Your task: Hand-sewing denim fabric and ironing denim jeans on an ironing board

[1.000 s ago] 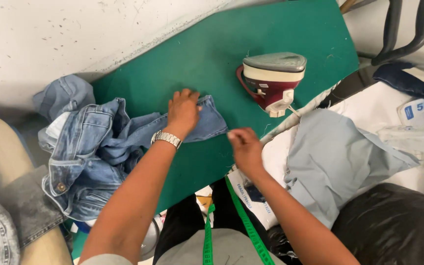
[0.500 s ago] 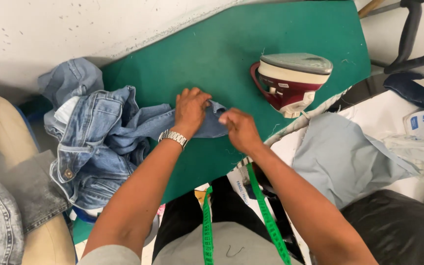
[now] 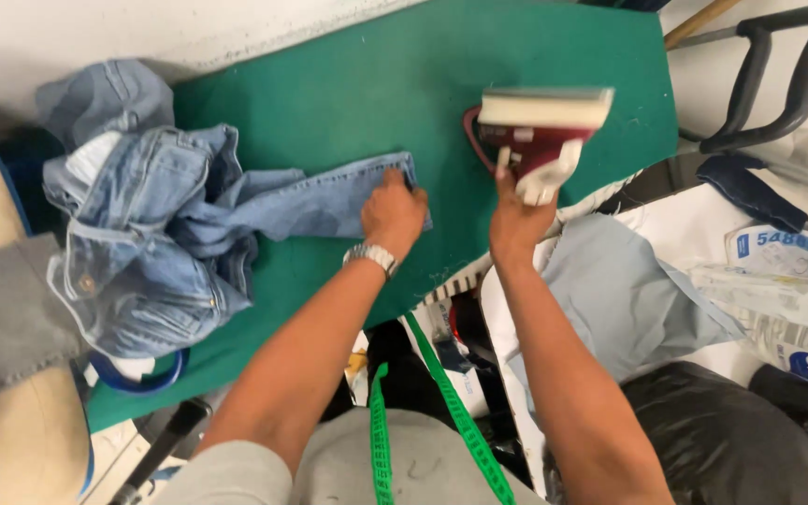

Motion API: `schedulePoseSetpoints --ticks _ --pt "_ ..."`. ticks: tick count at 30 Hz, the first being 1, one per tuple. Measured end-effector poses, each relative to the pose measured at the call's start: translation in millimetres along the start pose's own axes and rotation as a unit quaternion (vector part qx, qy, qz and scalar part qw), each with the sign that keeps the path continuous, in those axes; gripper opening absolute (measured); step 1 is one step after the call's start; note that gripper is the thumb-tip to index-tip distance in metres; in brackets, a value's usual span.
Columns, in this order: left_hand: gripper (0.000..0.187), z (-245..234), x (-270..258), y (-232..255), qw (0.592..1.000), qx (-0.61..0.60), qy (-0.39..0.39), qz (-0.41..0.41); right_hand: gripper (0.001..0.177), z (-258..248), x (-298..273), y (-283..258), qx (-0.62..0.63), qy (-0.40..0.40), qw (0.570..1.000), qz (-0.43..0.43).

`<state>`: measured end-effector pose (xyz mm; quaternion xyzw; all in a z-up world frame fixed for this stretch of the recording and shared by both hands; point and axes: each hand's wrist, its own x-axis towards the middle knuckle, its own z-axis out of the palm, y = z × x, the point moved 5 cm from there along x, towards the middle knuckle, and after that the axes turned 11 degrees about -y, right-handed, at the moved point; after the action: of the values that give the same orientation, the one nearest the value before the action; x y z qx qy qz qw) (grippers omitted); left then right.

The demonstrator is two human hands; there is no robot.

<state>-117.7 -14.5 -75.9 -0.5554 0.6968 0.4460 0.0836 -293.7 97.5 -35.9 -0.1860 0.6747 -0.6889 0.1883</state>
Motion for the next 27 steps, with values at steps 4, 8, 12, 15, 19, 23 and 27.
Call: schedulePoseSetpoints --ticks 4,8,12,15,19,23,27 --pt "0.024 -1 9 -8 0.998 -0.048 0.007 0.029 0.042 -18 46 -68 -0.284 -0.013 0.957 -0.061" --pt "0.026 3 14 -25 0.989 -0.115 0.053 0.077 0.058 2 80 -161 -0.437 -0.352 0.814 -0.151" --pt "0.028 4 10 -36 0.981 -0.175 0.071 0.046 0.062 6 76 -147 -0.566 -0.470 0.670 -0.102" --pt "0.028 -10 -12 -24 0.966 -0.222 0.131 0.031 0.059 17 58 -142 -0.652 -0.491 0.574 -0.059" --pt "0.029 -2 -18 -21 0.959 -0.212 0.180 0.058 0.064 30 44 -127 -0.703 -0.525 0.478 -0.045" --pt "0.036 -2 -45 -4 0.962 -0.185 0.157 0.122 0.062 46 24 -107 -0.680 -0.547 0.474 -0.120" --pt "0.034 0 -41 -9 0.961 -0.204 0.163 0.094 0.055 67 7 -81 -0.656 -0.497 0.500 -0.270"
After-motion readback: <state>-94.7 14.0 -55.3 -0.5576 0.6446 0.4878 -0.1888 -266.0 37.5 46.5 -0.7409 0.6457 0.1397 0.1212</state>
